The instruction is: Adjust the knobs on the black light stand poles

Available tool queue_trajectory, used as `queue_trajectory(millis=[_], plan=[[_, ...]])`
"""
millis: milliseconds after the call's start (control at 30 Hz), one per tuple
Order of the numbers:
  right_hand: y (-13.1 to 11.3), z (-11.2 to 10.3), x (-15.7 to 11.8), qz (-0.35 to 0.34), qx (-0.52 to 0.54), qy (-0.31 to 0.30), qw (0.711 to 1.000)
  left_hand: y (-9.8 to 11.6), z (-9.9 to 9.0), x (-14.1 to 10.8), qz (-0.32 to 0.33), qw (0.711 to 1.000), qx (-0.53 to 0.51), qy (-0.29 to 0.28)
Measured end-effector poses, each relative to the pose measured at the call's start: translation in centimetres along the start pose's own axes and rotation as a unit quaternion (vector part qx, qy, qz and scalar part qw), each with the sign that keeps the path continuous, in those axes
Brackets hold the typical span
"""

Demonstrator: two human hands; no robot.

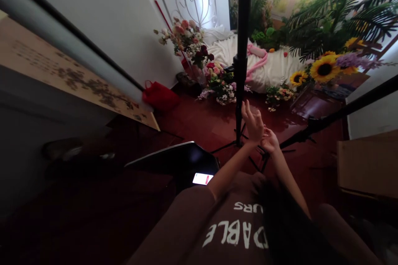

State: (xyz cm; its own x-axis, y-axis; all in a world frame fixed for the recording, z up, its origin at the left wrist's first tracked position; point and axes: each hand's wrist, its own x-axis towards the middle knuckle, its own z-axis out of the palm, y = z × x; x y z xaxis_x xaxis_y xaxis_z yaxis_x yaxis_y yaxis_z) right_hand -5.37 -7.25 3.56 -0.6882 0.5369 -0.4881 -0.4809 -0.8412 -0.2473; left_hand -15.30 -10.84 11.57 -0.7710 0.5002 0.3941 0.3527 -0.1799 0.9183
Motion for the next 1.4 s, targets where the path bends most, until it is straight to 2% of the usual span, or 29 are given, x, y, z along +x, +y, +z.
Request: queue_trajectory(millis=[133, 267, 400, 467, 567, 667, 767, 867, 1000, 1067, 1100, 1200, 1267, 1333, 1400], plan=[[-1.9, -3.7, -3.9, -0.09, -0.004, 0.066, 0.994, -1.6, 2.4, -3.1, 0.004, 0.995, -0.011, -0.101], [-4.0, -6.5, -7.6, -0.17, -0.014, 0.138, 0.976, -2.1, 5.4, -5.4, -0.004, 0.975, -0.045, -0.219], [-6.6, -7.7, -10.9, -0.225, -0.009, 0.133, 0.965, -2.7, 8.8, -7.4, 0.035, 0.932, -0.095, -0.348], [-7.8, -7.6, -12.0, -0.25, -0.033, 0.155, 0.955, -3.4, 10.7, -8.4, 0.06, 0.912, -0.105, -0.391], [-9.7, -7.1, -12.8, -0.269, -0.13, 0.223, 0.928, -4.3, 13.2, -9.6, 0.076, 0.898, -0.102, -0.422], [-11.2, -7.0, -12.6, -0.272, -0.248, 0.254, 0.895, -4.8, 14.9, -10.3, 0.071, 0.889, -0.098, -0.443], [-12.5, -7.2, -12.2, -0.259, -0.338, 0.253, 0.869, -5.0, 15.7, -10.6, 0.065, 0.886, -0.078, -0.452], [-13.2, -7.6, -12.4, -0.248, -0.384, 0.245, 0.855, -5.2, 16.0, -10.7, 0.064, 0.888, -0.058, -0.452], [-13.4, -8.1, -13.1, -0.284, -0.442, 0.212, 0.824, -5.4, 16.1, -10.7, 0.064, 0.89, -0.054, -0.448], [-13.5, -8.4, -13.3, -0.325, -0.486, 0.207, 0.784, -5.4, 16.1, -10.7, 0.063, 0.891, -0.058, -0.446], [-13.6, -8.5, -13.4, -0.352, -0.514, 0.21, 0.753, -5.4, 16.1, -10.6, 0.062, 0.89, -0.061, -0.447], [-13.9, -8.8, -13.7, -0.434, -0.609, 0.238, 0.62, -5.3, 16.1, -10.5, 0.06, 0.887, -0.064, -0.454], [-13.8, -8.7, -13.8, -0.464, -0.656, 0.258, 0.536, -5.1, 16.0, -10.5, 0.059, 0.886, -0.065, -0.455], [-13.5, -8.3, -14.0, -0.479, -0.677, 0.272, 0.488, -5.0, 15.9, -10.4, 0.058, 0.887, -0.067, -0.453], [-12.9, -7.7, -14.0, -0.498, -0.673, 0.279, 0.47, -4.9, 15.8, -10.5, 0.058, 0.888, -0.069, -0.45]])
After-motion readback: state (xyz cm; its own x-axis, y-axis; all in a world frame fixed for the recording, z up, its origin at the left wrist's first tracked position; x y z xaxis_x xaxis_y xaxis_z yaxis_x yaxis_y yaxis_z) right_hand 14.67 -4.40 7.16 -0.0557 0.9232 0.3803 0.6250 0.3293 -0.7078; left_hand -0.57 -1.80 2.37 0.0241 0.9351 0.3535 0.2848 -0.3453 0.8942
